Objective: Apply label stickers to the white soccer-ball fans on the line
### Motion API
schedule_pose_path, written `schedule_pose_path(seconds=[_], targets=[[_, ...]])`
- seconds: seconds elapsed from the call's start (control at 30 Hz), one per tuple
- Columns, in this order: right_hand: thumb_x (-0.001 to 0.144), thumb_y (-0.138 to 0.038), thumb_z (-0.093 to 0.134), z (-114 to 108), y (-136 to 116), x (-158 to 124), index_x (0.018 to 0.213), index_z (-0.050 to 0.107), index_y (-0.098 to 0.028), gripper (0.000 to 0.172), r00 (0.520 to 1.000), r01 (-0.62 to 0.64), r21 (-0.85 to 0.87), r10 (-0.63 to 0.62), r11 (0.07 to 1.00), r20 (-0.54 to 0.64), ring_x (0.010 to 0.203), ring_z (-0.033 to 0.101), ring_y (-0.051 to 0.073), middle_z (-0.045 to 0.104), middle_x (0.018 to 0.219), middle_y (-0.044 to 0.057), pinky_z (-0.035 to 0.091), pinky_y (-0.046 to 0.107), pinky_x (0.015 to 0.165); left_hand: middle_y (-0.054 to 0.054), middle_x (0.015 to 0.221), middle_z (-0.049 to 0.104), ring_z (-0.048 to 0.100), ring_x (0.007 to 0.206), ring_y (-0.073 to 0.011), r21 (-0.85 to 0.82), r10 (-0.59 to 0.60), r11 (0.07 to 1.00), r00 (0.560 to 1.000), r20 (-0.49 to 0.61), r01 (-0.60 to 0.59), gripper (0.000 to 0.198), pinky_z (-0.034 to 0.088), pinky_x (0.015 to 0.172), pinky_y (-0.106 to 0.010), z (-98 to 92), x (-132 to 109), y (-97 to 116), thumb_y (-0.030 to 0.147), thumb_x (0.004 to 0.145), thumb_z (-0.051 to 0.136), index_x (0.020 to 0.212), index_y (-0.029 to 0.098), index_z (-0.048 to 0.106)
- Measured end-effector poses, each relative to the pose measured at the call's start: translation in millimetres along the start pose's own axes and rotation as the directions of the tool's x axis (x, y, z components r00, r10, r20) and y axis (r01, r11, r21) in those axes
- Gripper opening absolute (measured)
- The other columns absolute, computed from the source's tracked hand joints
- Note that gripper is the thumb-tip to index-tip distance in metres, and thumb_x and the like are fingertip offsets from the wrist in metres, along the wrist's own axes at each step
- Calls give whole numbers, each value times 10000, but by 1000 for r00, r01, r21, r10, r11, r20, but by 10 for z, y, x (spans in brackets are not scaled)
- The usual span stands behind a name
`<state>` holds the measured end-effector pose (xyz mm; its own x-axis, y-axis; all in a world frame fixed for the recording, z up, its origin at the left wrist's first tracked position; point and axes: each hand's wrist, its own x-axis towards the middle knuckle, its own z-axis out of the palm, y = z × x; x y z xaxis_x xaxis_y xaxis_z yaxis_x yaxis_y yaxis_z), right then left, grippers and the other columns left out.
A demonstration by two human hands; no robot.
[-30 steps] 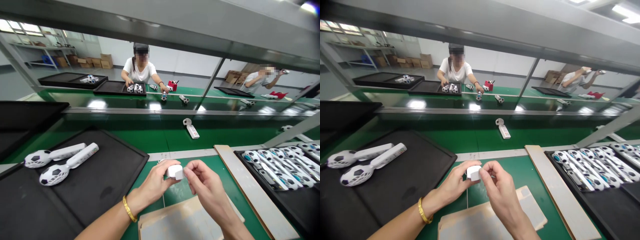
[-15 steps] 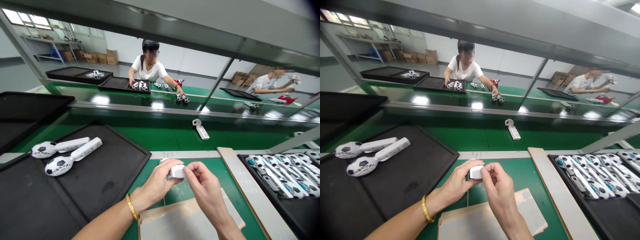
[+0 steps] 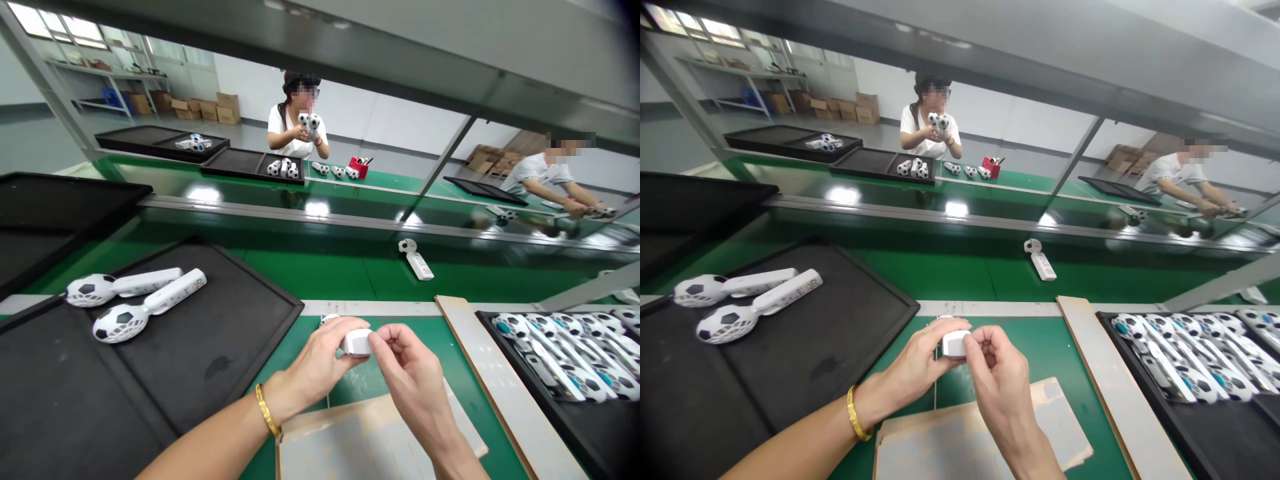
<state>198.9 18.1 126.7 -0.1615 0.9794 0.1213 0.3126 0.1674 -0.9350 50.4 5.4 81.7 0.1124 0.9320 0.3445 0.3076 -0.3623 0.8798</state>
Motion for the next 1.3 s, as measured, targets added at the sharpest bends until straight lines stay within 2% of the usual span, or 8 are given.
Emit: schedule_pose_path(seconds=[0.37, 0.6, 0.73, 1.1, 1.3], targets=[[850, -451, 583, -11, 6, 1, 755, 555, -208, 262, 999, -35, 19, 35, 999, 21, 527, 471, 114, 541, 626, -30, 370, 228, 481, -54, 1186, 633, 578, 1104, -220, -1, -1, 1000, 1000, 4, 1, 357, 435, 979, -343, -1, -5, 2, 245, 831, 687, 1170, 242, 578], [846, -456, 595, -35, 12, 4, 744, 555, -207, 272, 996, -74, 29, 72, 997, 48, 454, 386, 98, 447, 526, -66, 315, 227, 435, -38, 1168, 636, 577, 1090, -203, 2, 0, 1000, 1000, 0, 0, 350, 437, 961, -314, 1, -7, 11, 244, 829, 691, 1160, 246, 577], [842, -457, 602, -27, 19, 1, 742, 557, -204, 277, 998, -56, 25, 55, 998, 24, 449, 394, 95, 458, 531, -61, 314, 222, 426, -39, 1162, 638, 579, 1084, -204, 11, 9, 1000, 1000, -2, -9, 347, 437, 963, -318, 7, -6, 13, 242, 829, 690, 1158, 246, 578], [848, -460, 585, -30, 5, -4, 763, 540, -209, 269, 994, -90, 23, 89, 996, 57, 484, 365, 99, 444, 571, -61, 285, 236, 451, -37, 1157, 633, 581, 1079, -197, 6, 12, 1000, 1000, 5, -12, 327, 450, 946, -315, 12, -6, 6, 229, 835, 684, 1142, 237, 574], [849, -443, 580, -8, 8, -12, 762, 544, -205, 256, 998, -49, 8, 48, 999, 31, 537, 438, 113, 509, 627, -35, 335, 241, 491, -33, 1156, 629, 575, 1085, -187, 15, 18, 1000, 1000, 6, -18, 352, 437, 957, -300, 19, -8, -16, 210, 827, 693, 1154, 237, 567]])
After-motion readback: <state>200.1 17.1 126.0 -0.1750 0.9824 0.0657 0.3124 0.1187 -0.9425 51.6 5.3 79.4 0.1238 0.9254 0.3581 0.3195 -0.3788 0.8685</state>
